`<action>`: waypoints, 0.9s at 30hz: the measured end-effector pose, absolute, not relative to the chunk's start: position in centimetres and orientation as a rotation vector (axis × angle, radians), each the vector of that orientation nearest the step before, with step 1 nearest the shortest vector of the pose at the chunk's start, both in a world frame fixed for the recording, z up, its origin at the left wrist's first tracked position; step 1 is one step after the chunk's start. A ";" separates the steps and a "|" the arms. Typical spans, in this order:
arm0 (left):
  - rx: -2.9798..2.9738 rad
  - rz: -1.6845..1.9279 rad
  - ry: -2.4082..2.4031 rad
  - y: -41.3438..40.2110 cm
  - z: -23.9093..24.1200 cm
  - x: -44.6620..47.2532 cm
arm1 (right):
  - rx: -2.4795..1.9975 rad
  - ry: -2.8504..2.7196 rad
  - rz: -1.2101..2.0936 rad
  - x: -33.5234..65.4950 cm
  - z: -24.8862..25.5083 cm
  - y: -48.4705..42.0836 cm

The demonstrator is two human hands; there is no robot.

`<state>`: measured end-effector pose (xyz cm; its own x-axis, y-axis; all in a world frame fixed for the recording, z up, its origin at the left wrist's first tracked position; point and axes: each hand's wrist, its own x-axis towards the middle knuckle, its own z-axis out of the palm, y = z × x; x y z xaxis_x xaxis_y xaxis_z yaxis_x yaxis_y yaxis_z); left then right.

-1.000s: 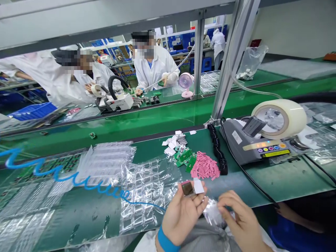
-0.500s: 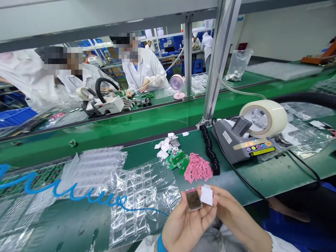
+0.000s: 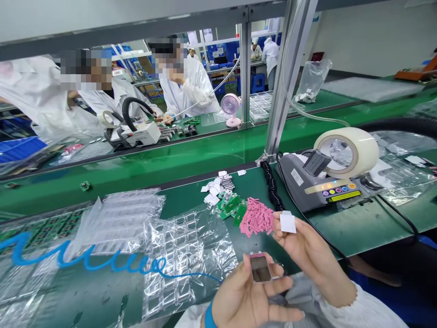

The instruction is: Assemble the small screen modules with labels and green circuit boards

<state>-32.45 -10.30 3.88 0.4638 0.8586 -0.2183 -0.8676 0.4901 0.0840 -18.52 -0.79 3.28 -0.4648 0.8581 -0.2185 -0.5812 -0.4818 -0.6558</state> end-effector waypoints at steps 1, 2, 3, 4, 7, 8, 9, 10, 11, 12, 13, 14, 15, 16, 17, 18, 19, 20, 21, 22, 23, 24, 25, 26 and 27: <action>-0.060 1.057 0.276 -10.4 3.9 -32.4 | -0.667 -0.750 1.971 -18.2 3.6 -0.6; -0.080 1.050 0.312 -10.5 4.0 -32.3 | -0.648 -0.912 1.892 -17.8 3.9 -0.4; -0.095 1.040 0.350 -10.5 4.1 -32.2 | -0.601 -1.122 1.797 -17.4 4.3 -0.2; -0.105 1.030 0.386 -10.6 4.2 -32.2 | -0.525 -1.360 1.687 -17.1 4.8 -0.1; -0.102 0.999 0.461 -10.5 4.4 -32.0 | -0.229 -1.944 1.390 -16.8 6.4 0.7; -0.095 0.988 0.474 -10.5 4.5 -31.9 | -0.144 -2.068 1.323 -16.9 6.8 1.0; -0.091 0.976 0.486 -10.5 4.6 -31.9 | -0.079 -2.152 1.275 -17.0 7.2 1.2; -0.087 0.963 0.494 -10.4 4.7 -31.9 | -0.039 -2.204 1.245 -17.2 7.5 1.4; -0.082 0.948 0.500 -10.3 4.8 -31.9 | -0.004 -2.245 1.229 -17.4 7.7 1.5; -0.077 0.936 0.502 -10.3 4.9 -31.8 | 0.021 -2.276 1.221 -17.5 7.8 1.6; -0.075 0.928 0.500 -10.2 5.0 -31.8 | 0.039 -2.296 1.215 -17.7 7.9 1.6; -0.078 0.922 0.495 -10.2 5.1 -31.8 | 0.050 -2.312 1.209 -17.8 7.9 1.5; -0.088 0.922 0.489 -10.1 5.1 -31.7 | 0.055 -2.328 1.193 -17.8 8.0 1.4; -0.104 0.924 0.482 -10.1 5.1 -31.6 | 0.057 -2.347 1.168 -17.9 8.0 1.2; -0.119 0.925 0.475 -10.1 5.1 -31.6 | 0.062 -2.372 1.133 -17.9 8.1 1.1; -0.128 0.924 0.469 -10.1 5.1 -31.5 | 0.061 -2.407 1.096 -17.8 8.3 0.8; -0.126 0.920 0.468 -10.2 5.0 -31.4 | 0.060 -2.452 1.056 -17.7 8.5 0.6; -0.109 0.923 0.474 -10.2 5.0 -31.4 | 0.058 -2.504 1.015 -17.6 8.7 0.3; -0.087 0.941 0.487 -10.3 4.9 -31.3 | 0.047 -2.541 0.967 -17.5 8.9 -0.1; -0.063 0.977 0.505 -10.3 4.9 -31.3 | 0.010 -2.560 0.916 -17.4 9.2 -0.5; -0.038 1.026 0.527 -10.4 4.9 -31.3 | -0.048 -2.556 0.862 -17.3 9.4 -1.0; -0.014 1.084 0.551 -10.5 5.0 -31.3 | -0.113 -2.534 0.806 -17.3 9.5 -1.5; 0.013 1.138 0.577 -10.5 5.0 -31.3 | -0.186 -2.501 0.753 -17.2 9.6 -2.1; 0.041 1.184 0.601 -10.6 5.1 -31.4 | -0.267 -2.467 0.706 -17.2 9.7 -2.7; 0.071 1.212 0.624 -10.6 5.3 -31.4 | -0.341 -2.445 0.675 -17.2 9.6 -3.3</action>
